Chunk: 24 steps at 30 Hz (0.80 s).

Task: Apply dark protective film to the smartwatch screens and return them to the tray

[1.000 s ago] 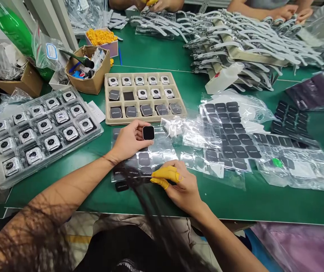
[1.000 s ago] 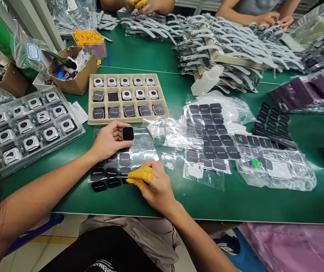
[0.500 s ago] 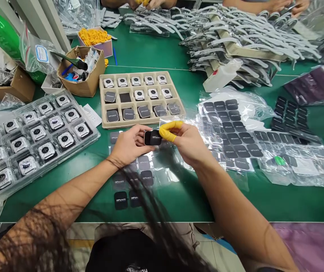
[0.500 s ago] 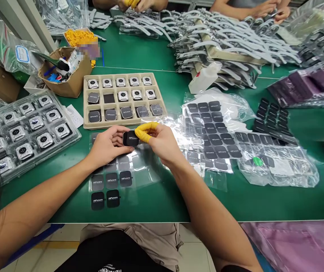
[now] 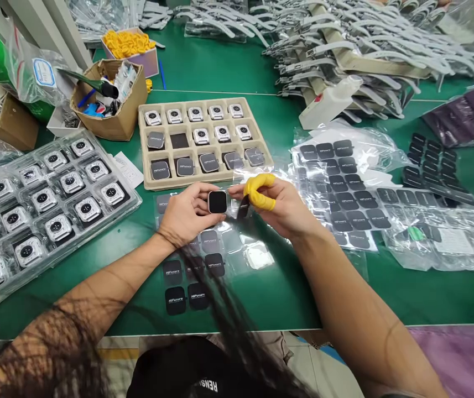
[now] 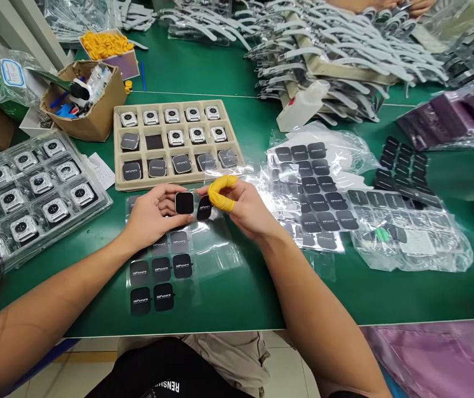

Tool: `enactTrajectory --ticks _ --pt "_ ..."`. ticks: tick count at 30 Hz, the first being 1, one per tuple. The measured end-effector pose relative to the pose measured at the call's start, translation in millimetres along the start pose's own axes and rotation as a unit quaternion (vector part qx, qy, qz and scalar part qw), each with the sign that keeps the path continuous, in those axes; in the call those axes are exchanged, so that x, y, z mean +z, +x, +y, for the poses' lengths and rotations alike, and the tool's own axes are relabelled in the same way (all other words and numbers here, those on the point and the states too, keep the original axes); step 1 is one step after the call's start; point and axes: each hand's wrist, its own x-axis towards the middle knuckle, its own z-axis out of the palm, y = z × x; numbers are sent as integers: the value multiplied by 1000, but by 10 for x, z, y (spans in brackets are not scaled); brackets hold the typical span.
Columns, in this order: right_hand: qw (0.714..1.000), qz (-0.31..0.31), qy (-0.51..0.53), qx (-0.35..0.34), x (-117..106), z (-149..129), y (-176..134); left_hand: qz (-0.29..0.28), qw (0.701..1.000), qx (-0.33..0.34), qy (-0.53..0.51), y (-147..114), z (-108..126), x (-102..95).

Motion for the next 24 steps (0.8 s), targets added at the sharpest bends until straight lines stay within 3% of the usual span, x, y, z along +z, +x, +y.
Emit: enactTrajectory --ticks 4,7,9,13,15,20,24 --pt "996 66 -53 12 -370 -37 93 6 1000 -2 -13 -2 42 -11" --pt "989 93 -114 -31 -560 -123 44 8 1000 1 -9 -5 45 -12" --pt "990 8 -118 -75 -523 -154 -35 6 1000 2 -8 -1 30 -11" --pt "952 -285 -81 -78 -185 -79 -156 4 1000 -3 -21 10 -12 -4" --pt "936 -332 -103 -45 -47 -32 -168 4 999 -9 -32 13 -20 0" --pt "961 -249 -116 -39 -41 -68 -149 15 997 -47 -65 12 15 2" --pt "948 -254 -168 -92 -155 -103 -142 17 995 -57 -84 5 62 1"
